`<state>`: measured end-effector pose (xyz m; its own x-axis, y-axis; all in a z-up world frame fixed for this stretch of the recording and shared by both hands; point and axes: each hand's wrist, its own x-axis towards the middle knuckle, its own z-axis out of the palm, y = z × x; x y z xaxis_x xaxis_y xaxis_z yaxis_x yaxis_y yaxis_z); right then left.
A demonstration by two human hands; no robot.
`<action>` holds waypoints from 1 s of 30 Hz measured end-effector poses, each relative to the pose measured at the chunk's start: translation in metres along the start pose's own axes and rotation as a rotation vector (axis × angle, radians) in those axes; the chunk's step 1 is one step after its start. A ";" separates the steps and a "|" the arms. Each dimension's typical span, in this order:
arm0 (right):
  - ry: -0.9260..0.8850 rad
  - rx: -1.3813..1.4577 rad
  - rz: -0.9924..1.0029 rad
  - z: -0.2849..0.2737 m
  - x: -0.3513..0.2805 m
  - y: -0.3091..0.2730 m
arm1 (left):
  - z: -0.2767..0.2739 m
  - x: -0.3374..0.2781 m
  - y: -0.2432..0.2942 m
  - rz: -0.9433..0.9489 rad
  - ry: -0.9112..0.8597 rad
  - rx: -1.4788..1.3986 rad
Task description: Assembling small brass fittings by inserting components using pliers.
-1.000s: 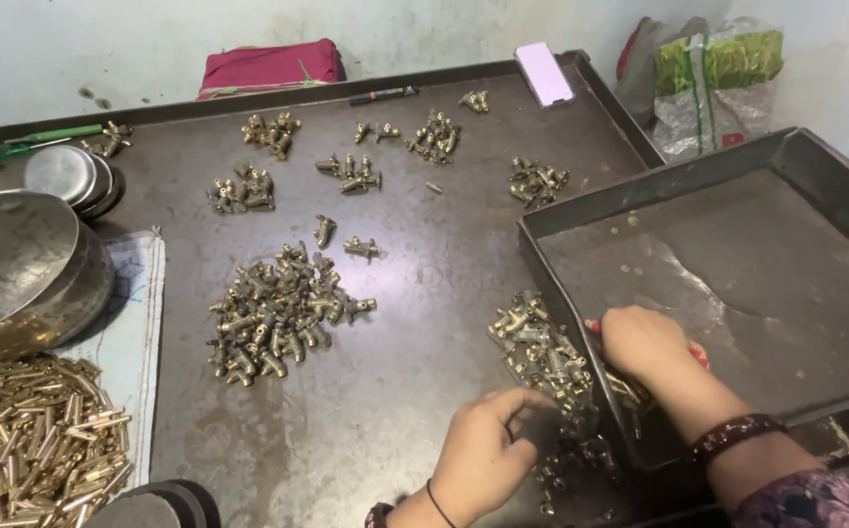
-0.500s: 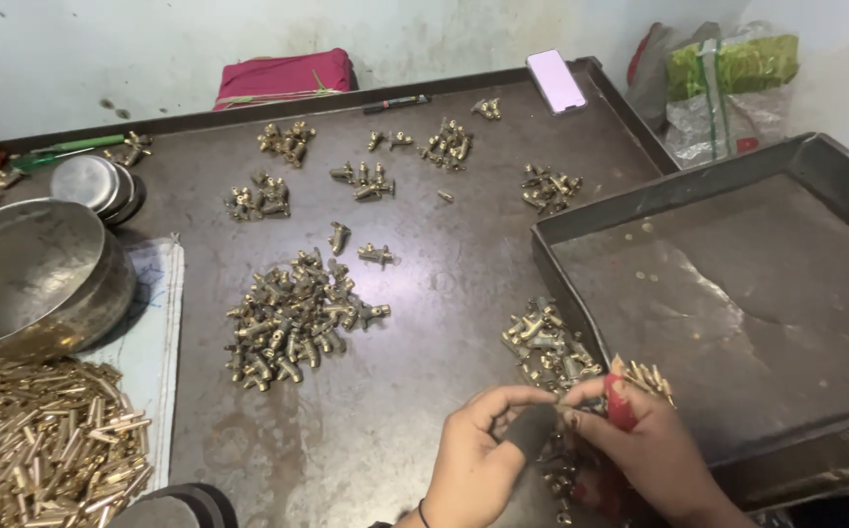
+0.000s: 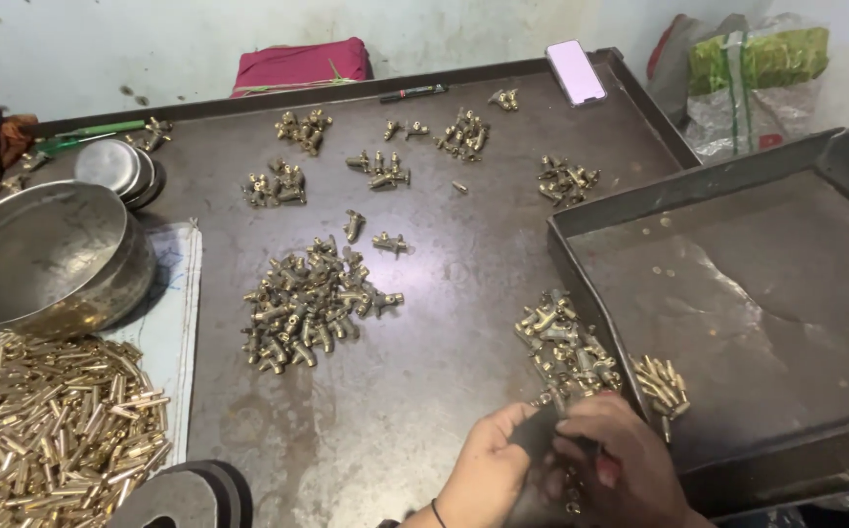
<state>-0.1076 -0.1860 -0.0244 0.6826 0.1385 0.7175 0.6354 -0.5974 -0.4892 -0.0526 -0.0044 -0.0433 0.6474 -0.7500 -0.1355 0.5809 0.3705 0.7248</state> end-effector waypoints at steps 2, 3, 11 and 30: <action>0.014 0.281 0.324 0.007 -0.029 0.012 | 0.004 0.002 -0.004 0.035 0.044 -0.019; 0.035 0.563 0.648 0.011 -0.044 0.018 | 0.005 0.002 -0.006 0.072 0.091 -0.035; 0.430 0.668 1.180 -0.035 0.019 0.004 | 0.000 0.003 0.039 0.449 0.289 0.334; 0.300 0.507 1.271 -0.061 0.026 -0.010 | -0.014 0.013 0.016 0.232 0.119 1.473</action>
<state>-0.1181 -0.2246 0.0298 0.8209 -0.4856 -0.3005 -0.2480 0.1708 -0.9536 -0.0278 -0.0005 -0.0429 0.7308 -0.6785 0.0747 -0.4962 -0.4529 0.7407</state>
